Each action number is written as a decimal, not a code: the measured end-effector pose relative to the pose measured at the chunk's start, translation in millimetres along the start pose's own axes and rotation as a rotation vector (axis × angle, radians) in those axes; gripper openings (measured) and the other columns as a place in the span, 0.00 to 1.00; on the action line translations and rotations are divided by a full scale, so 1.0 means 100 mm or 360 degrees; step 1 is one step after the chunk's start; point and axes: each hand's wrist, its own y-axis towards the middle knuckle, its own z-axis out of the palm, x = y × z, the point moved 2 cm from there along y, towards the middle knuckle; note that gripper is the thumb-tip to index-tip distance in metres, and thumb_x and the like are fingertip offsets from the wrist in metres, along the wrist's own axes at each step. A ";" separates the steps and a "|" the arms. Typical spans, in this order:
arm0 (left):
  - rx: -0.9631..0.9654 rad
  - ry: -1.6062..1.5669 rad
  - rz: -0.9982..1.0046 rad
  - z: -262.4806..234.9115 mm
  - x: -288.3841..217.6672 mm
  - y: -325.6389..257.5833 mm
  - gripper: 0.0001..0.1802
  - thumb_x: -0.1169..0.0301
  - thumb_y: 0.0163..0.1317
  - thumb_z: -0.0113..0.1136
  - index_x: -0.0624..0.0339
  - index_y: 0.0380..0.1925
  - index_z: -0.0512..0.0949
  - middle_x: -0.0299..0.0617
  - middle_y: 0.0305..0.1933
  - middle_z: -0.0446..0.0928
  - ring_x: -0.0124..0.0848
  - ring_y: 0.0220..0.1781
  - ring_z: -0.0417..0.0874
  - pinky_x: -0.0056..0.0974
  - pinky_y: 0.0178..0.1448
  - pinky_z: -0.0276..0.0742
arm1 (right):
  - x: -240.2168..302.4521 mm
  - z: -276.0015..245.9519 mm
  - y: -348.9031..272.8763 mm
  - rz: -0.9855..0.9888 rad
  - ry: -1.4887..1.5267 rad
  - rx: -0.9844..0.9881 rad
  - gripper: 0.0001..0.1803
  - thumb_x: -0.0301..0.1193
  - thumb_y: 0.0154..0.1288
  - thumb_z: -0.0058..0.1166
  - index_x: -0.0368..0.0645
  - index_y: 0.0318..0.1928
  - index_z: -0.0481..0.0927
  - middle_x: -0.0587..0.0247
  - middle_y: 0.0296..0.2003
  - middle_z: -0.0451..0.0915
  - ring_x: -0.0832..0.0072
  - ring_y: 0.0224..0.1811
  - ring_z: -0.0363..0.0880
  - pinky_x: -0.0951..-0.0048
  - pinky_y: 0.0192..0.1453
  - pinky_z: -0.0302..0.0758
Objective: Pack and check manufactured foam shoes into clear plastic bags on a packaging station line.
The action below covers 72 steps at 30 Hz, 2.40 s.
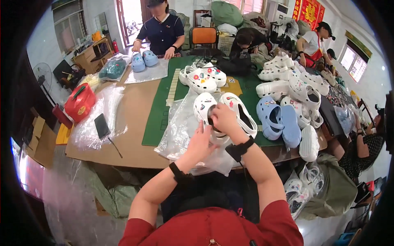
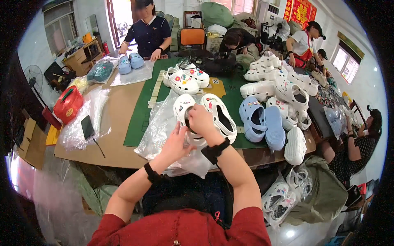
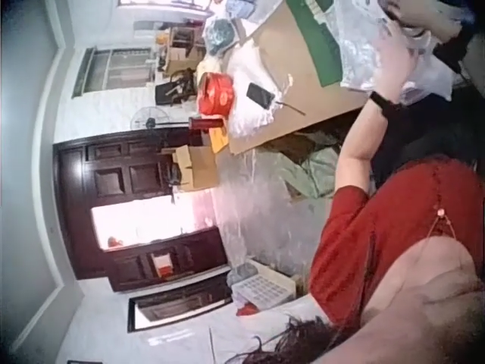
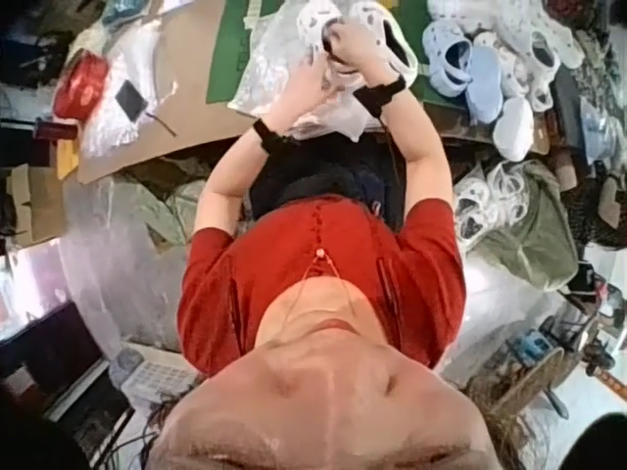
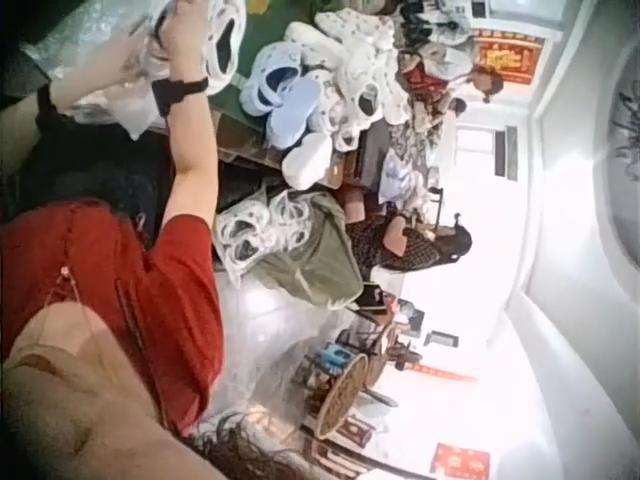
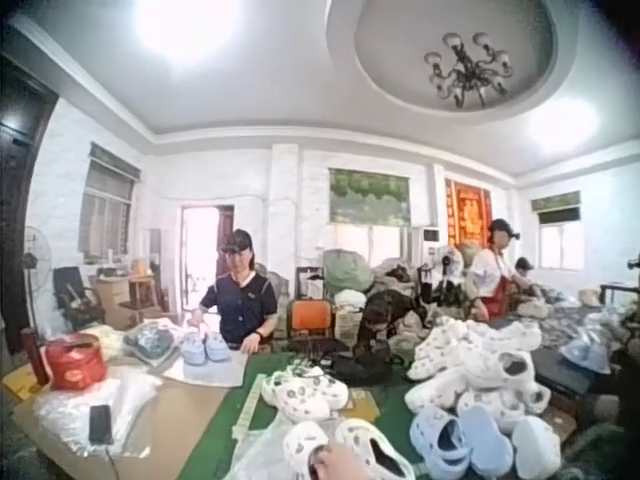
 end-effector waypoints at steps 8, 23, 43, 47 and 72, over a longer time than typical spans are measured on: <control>0.0020 -0.0209 -0.0135 0.22 0.06 0.08 0.30 0.61 0.50 0.73 0.62 0.46 0.67 0.57 0.53 0.75 0.55 0.49 0.80 0.52 0.49 0.77 | 0.17 -0.69 -0.07 0.0084 0.0589 0.0211 0.09 0.32 0.61 0.58 0.38 0.33 0.80 0.54 0.39 0.80 0.57 0.48 0.76 0.61 0.53 0.73; -0.0488 -0.0193 -0.0013 0.03 -0.18 0.11 0.21 0.63 0.51 0.72 0.64 0.37 0.73 0.52 0.35 0.77 0.50 0.35 0.82 0.49 0.39 0.77 | 0.06 -0.97 -0.12 0.0805 0.2172 0.0288 0.11 0.32 0.68 0.44 0.40 0.29 0.73 0.69 0.29 0.73 0.79 0.34 0.70 0.77 0.45 0.66; 0.0144 -0.2874 -0.0154 -0.63 -0.04 0.00 0.39 0.66 0.65 0.61 0.57 0.72 0.52 0.46 0.63 0.69 0.37 0.64 0.72 0.43 0.64 0.72 | 0.51 -1.14 -0.18 0.1093 0.2538 -0.0506 0.09 0.35 0.73 0.44 0.44 0.42 0.73 0.68 0.36 0.77 0.80 0.35 0.73 0.74 0.42 0.74; 0.0039 -0.2155 -0.0293 -0.68 0.04 -0.07 0.37 0.69 0.61 0.67 0.63 0.67 0.60 0.45 0.59 0.74 0.30 0.57 0.77 0.38 0.56 0.75 | 0.74 -0.82 -0.32 0.1410 0.2836 -0.0032 0.15 0.40 0.72 0.48 0.43 0.49 0.75 0.67 0.39 0.80 0.78 0.33 0.76 0.73 0.42 0.75; -0.0676 -0.2447 -0.0218 -1.83 0.88 -0.65 0.23 0.61 0.72 0.49 0.64 0.61 0.69 0.45 0.58 0.76 0.38 0.59 0.78 0.44 0.64 0.73 | 0.22 -1.44 -0.68 0.0172 0.2708 0.0086 0.29 0.43 0.63 0.62 0.41 0.58 0.69 0.55 0.52 0.75 0.70 0.48 0.78 0.68 0.50 0.78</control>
